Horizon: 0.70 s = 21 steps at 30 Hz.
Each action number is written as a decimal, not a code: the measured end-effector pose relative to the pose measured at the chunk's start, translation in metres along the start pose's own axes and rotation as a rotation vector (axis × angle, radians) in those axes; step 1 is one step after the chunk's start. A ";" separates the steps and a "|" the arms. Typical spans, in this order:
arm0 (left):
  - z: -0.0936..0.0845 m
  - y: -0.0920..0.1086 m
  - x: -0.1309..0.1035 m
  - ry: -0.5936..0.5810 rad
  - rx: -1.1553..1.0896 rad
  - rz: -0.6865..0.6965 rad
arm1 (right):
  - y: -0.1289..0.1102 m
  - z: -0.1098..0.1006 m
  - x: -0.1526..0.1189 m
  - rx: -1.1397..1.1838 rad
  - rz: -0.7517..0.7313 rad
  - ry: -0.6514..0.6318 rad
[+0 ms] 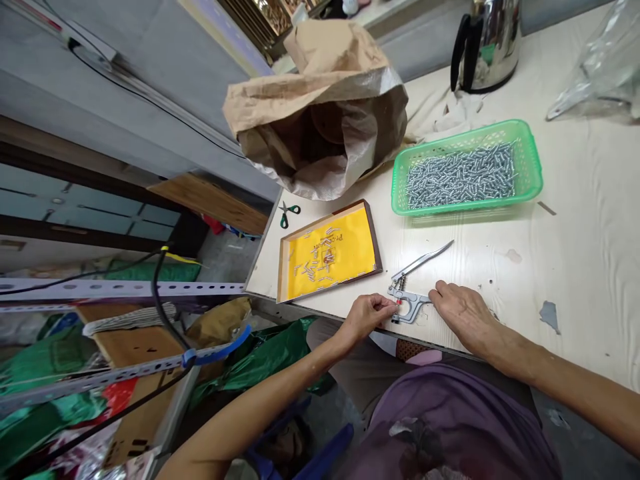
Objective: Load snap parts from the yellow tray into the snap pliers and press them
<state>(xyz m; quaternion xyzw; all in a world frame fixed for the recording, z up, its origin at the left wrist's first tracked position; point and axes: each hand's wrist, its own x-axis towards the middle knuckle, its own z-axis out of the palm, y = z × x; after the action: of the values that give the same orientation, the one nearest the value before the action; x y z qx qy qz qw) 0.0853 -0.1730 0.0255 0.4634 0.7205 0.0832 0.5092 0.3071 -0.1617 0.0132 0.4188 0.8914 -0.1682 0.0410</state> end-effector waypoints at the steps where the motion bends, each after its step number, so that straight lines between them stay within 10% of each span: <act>1: -0.001 0.001 0.001 -0.017 0.028 -0.004 | 0.000 -0.001 0.000 -0.003 -0.001 -0.005; 21: 0.004 -0.001 -0.004 -0.082 0.065 -0.064 | 0.033 -0.004 0.013 -0.097 -0.122 0.255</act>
<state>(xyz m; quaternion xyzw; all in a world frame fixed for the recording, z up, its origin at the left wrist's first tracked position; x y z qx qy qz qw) 0.0882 -0.1783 0.0259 0.4597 0.7157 0.0243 0.5252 0.3240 -0.1319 0.0058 0.3795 0.9202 -0.0727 -0.0628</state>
